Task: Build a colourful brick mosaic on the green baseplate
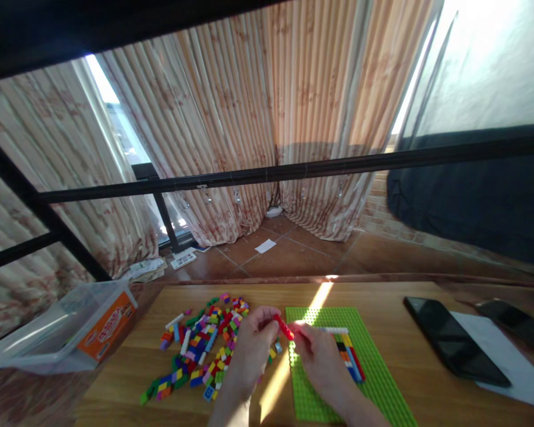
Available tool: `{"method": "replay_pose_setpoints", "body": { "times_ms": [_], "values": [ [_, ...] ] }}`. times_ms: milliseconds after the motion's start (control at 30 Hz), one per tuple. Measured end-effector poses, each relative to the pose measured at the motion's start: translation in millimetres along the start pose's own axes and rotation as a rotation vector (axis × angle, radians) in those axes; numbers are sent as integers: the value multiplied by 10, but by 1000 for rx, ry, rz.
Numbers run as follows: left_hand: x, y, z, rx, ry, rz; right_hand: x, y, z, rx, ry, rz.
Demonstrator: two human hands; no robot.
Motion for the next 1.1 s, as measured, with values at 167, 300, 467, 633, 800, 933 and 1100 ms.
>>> {"method": "replay_pose_setpoints", "body": {
  "times_ms": [167, 300, 467, 633, 800, 933, 1100],
  "values": [
    [151, -12, 122, -11, -53, 48, -301, 57, -114, 153, -236, 27],
    [364, 5, 238, 26, -94, 131, -510, 105, -224, 74, -208, 65],
    [526, -14, 385, 58, -248, 126, -757, 131, -495, 57, 38, 62],
    [505, -124, 479, 135, -428, -57, -875, 129, -830, 70, 289, 31],
    [571, -229, 565, 92, -517, -33, -808, 100, -997, 77, 316, 72],
    [658, -239, 614, 86, -536, 32, -741, 69, -1004, 96, 284, 87],
    [695, -236, 646, 87, -567, 71, -699, 34, -973, 116, 271, 53]
  ]
}}
Point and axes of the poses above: each hand's wrist, its own y-axis away from the middle knuckle, its own x-axis out of the palm, z = x × y, the point moved 2 cm from there along -y, towards the middle knuckle, and after that the axes turned 13 degrees about y, right-handed, at the moved point
